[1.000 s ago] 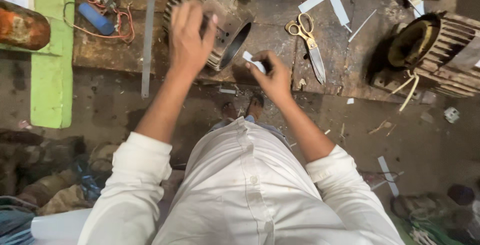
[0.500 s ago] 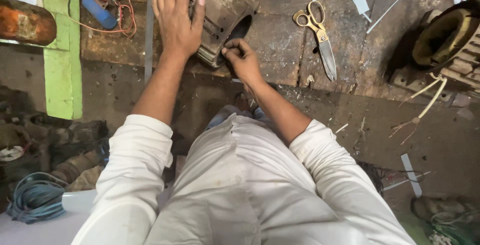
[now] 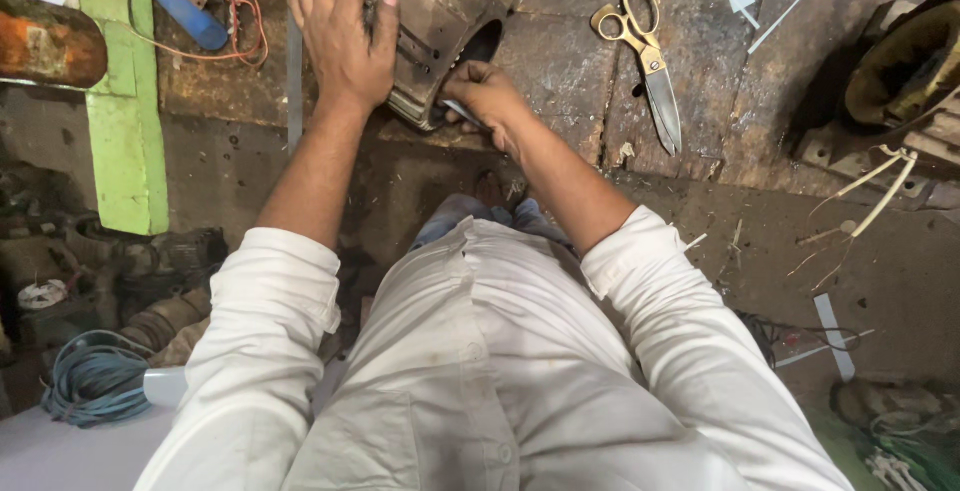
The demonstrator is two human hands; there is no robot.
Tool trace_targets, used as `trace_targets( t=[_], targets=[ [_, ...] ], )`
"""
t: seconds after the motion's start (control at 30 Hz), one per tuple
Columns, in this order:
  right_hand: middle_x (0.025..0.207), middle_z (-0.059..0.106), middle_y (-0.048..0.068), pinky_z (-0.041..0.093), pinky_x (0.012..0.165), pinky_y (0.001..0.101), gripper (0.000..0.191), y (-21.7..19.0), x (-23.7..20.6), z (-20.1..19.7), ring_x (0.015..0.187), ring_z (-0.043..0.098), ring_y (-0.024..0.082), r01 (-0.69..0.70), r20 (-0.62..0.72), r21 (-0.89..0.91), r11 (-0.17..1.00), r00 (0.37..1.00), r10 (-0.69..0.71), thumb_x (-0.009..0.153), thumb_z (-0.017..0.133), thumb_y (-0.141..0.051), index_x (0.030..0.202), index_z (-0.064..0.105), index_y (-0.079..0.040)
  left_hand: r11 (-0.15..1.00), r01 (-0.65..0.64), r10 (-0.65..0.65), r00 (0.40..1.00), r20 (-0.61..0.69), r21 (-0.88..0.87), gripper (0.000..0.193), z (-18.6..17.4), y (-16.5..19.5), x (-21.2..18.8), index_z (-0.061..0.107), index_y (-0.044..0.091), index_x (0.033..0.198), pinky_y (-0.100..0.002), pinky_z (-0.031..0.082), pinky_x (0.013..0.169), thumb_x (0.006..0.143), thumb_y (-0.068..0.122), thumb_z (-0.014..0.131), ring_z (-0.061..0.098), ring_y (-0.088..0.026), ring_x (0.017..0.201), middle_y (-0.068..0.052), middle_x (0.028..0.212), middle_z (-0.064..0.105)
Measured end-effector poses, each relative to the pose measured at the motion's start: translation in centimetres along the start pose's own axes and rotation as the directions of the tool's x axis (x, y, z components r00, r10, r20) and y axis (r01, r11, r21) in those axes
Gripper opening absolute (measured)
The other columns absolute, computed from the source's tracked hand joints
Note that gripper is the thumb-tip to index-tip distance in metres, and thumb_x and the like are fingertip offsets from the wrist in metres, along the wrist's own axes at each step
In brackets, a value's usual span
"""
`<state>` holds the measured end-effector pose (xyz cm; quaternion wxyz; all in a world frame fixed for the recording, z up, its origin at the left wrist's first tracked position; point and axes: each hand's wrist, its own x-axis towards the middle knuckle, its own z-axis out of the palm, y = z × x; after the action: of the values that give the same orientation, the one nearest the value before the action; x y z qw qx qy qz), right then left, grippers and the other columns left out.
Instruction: The person cuts small strips of white insulating material with scissors and inserts them into the slots of a motor casing. They repeat this process for multiple slots, occasionally adjusting the casing position.
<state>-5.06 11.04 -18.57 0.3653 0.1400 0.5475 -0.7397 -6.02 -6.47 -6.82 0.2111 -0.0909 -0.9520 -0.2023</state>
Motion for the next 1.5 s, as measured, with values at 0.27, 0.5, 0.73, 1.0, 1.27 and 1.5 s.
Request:
trace_targets(
  t=[0.27, 0.5, 0.73, 1.0, 1.27, 1.5],
  targets=[
    [0.084, 0.076, 0.007, 0.058, 0.069, 0.0315, 0.026, 1.0, -3.7, -1.8, 0.074, 0.074, 0.016, 0.471, -0.022, -0.619, 0.628, 0.790, -0.613, 0.072, 0.089, -0.013, 0.090, 0.073, -0.003, 1.000, 0.017, -0.017, 1.000, 0.011, 0.017, 0.049, 0.7, -0.9, -0.1, 0.059, 0.009, 0.142, -0.058, 0.022, 0.123, 0.111, 0.046, 0.051, 0.040, -0.044, 0.143, -0.020, 0.151, 0.049],
    [0.089, 0.076, 0.007, 0.057, 0.071, 0.0297, 0.018, 2.3, -1.8, -1.2, 0.079, 0.072, 0.015, 0.590, 0.009, -0.510, 0.626, 0.732, -0.682, 0.078, 0.085, -0.011, 0.091, 0.074, -0.004, 1.000, 0.002, -0.002, 1.000, 0.001, -0.010, 0.045, 0.7, -0.5, -0.4, 0.061, 0.011, 0.140, -0.057, 0.023, 0.122, 0.110, 0.044, 0.052, 0.040, -0.043, 0.143, -0.020, 0.151, 0.049],
    [0.079, 0.075, 0.003, 0.053, 0.065, 0.0270, 0.016, 2.8, -2.0, -1.5, 0.072, 0.068, 0.011, 0.411, -0.077, -0.441, 0.798, 0.868, -0.490, 0.081, 0.084, -0.016, 0.086, 0.074, -0.005, 1.000, 0.010, -0.010, 1.000, 0.004, -0.012, 0.045, -0.3, 0.3, 0.1, 0.061, 0.011, 0.139, -0.056, 0.025, 0.122, 0.110, 0.044, 0.052, 0.042, -0.040, 0.143, -0.018, 0.150, 0.050],
    [0.083, 0.064, 0.008, 0.053, 0.064, 0.0302, 0.023, 2.7, -1.7, -0.9, 0.072, 0.066, 0.016, 0.533, -0.041, -0.593, 0.604, 0.729, -0.684, 0.075, 0.087, -0.014, 0.081, 0.069, -0.002, 0.987, 0.144, -0.158, 0.963, -0.217, -0.077, 0.068, 2.7, -3.0, -1.2, 0.054, 0.003, 0.149, -0.056, 0.020, 0.127, 0.113, 0.060, 0.046, 0.025, -0.043, 0.153, -0.025, 0.163, 0.028],
    [0.085, 0.067, 0.008, 0.053, 0.068, 0.0341, 0.024, 2.5, -0.8, -1.4, 0.076, 0.067, 0.021, 0.611, 0.031, -0.559, 0.561, 0.691, -0.723, 0.076, 0.089, -0.016, 0.084, 0.069, -0.004, 0.759, 0.454, -0.403, 0.891, 0.209, -0.466, 0.085, 0.8, -8.3, -1.9, 0.045, -0.008, 0.152, -0.040, 0.033, 0.120, 0.111, 0.065, 0.033, 0.047, -0.035, 0.145, -0.025, 0.154, 0.051],
    [0.091, 0.063, 0.015, 0.052, 0.073, 0.0416, 0.036, 1.4, 0.0, -1.2, 0.083, 0.064, 0.033, 0.604, 0.103, -0.694, 0.392, 0.623, -0.776, 0.075, 0.091, -0.016, 0.092, 0.063, -0.001, 0.746, 0.514, -0.429, 0.857, 0.286, -0.423, 0.084, 0.0, -8.2, -1.7, 0.062, -0.006, 0.124, -0.040, 0.045, 0.100, 0.106, 0.069, 0.029, 0.060, -0.026, 0.107, -0.014, 0.114, 0.068]
  ],
)
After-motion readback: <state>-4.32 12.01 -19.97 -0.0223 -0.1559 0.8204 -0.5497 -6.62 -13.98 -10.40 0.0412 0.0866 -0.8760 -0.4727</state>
